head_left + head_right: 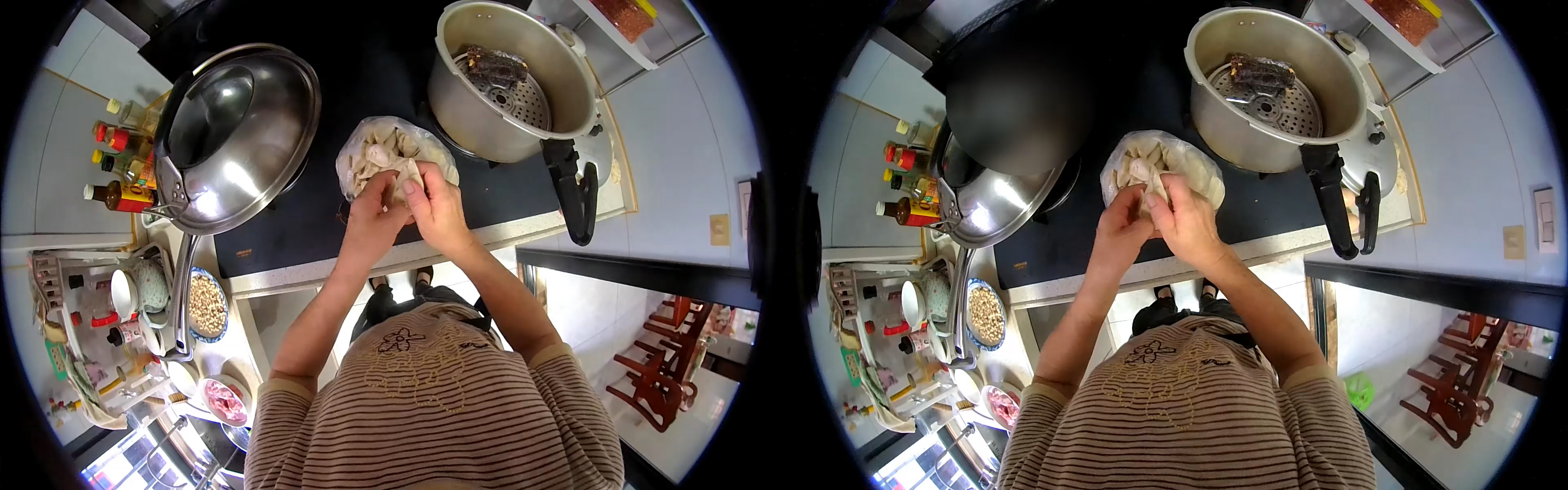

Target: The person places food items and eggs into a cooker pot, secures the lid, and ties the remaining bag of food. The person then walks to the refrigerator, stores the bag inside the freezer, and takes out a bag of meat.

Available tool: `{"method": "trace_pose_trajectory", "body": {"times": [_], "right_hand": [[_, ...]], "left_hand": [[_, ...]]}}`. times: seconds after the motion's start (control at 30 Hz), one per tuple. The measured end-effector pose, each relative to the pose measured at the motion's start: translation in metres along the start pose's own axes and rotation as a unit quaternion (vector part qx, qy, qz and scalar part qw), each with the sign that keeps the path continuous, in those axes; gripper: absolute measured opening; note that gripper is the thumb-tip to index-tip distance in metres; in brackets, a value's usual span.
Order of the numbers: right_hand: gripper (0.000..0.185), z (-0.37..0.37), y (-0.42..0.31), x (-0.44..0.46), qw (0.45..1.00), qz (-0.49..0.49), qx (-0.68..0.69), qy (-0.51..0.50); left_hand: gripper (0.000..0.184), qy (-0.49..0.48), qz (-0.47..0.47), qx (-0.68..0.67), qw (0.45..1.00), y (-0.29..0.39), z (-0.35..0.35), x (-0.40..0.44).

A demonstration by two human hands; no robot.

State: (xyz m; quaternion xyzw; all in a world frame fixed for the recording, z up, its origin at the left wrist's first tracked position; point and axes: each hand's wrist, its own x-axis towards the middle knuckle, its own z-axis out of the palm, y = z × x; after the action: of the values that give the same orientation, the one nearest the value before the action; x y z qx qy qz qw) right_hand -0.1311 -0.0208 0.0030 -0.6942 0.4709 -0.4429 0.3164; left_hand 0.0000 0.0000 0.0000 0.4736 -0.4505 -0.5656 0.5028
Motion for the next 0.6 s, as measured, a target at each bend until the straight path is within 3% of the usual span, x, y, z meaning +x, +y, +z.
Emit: {"method": "trace_pose_trajectory", "body": {"times": [0.07, 0.37, 0.6], "right_hand": [[0.029, 0.001, -0.002, -0.001, 1.000, -0.019, -0.014, -0.005], [0.029, 0.006, -0.006, -0.003, 1.000, 0.019, 0.025, -0.004], [0.029, 0.009, -0.004, -0.001, 0.998, 0.042, 0.040, -0.011]], "left_hand": [[0.036, 0.024, 0.012, 0.084, 0.996, -0.010, -0.002, 0.000], [0.040, 0.094, 0.041, 0.095, 0.990, 0.007, 0.010, -0.011], [0.044, 0.084, 0.036, 0.126, 0.988, 0.010, 0.005, -0.010]]}}
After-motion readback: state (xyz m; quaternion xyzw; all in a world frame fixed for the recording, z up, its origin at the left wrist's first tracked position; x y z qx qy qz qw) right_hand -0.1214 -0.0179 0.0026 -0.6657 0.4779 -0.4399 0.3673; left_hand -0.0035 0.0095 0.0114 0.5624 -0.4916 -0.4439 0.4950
